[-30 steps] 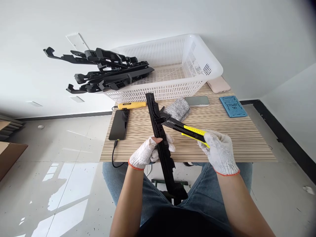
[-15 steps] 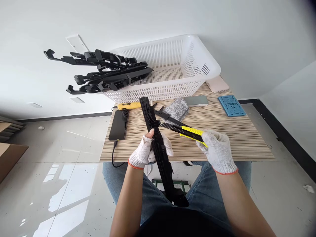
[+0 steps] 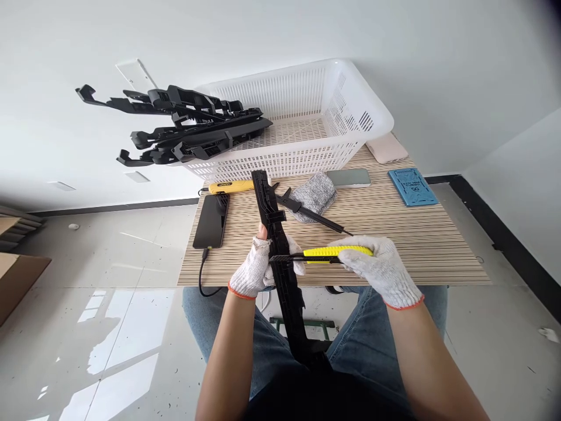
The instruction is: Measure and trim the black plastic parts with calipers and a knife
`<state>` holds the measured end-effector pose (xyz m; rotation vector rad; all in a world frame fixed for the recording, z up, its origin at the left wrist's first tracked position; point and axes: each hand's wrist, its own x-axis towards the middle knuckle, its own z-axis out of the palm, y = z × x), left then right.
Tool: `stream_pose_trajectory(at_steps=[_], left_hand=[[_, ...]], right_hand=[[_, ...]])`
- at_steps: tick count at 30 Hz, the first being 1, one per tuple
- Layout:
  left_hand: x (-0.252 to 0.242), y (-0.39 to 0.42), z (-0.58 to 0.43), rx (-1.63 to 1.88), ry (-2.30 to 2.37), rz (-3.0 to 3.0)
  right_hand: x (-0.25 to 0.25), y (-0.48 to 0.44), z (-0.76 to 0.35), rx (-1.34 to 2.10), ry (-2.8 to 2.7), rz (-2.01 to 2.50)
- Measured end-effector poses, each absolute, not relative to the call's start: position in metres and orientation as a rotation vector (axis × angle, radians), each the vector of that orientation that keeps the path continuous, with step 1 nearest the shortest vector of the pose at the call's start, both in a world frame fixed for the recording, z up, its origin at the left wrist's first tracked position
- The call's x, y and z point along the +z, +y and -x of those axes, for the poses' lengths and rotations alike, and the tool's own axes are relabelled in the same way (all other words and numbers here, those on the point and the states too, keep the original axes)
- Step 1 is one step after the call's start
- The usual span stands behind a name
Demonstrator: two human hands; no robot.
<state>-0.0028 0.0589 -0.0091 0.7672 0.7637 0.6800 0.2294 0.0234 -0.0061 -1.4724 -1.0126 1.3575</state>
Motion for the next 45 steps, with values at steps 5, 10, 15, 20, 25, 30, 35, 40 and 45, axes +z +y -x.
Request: stream_pose_trajectory(at_steps=[5, 10, 15, 20, 25, 30, 35, 40, 45], left_hand=[[-0.007, 0.062, 0.003, 0.663, 0.689, -0.75], [-0.009, 0.062, 0.002, 0.665, 0.691, -0.74], [-0.008, 0.06, 0.001, 0.668, 0.689, -0.77], [-0.007, 0.059, 0.0, 0.666, 0.74, -0.781], [-0.01, 0.058, 0.0, 0.668, 0.761, -0.787], [-0.01, 0.059, 0.0, 0.649, 0.752, -0.753], [-0.009, 0.06, 0.001, 0.641, 0.769, -0.729], [-0.01, 0.06, 0.002, 0.622, 0.743, -0.739], [-0.01, 0.061, 0.003, 0.62, 0.747, -0.738]], right_hand=[[-0.011, 0.024, -0.229, 1.187, -0.737, 1.498], [-0.009, 0.022, -0.233, 1.329, -0.863, 1.527], [-0.01, 0.021, -0.237, 1.246, -0.777, 1.507], [-0.014, 0.017, -0.242, 1.234, -0.883, 1.537], [-0.013, 0.016, -0.242, 1.226, -0.917, 1.478], [-0.014, 0.017, -0.243, 1.13, -0.883, 1.52], [-0.012, 0.015, -0.246, 1.192, -0.945, 1.558], [-0.006, 0.016, -0.247, 1.266, -0.971, 1.525], [-0.005, 0.018, -0.245, 1.155, -0.834, 1.537]])
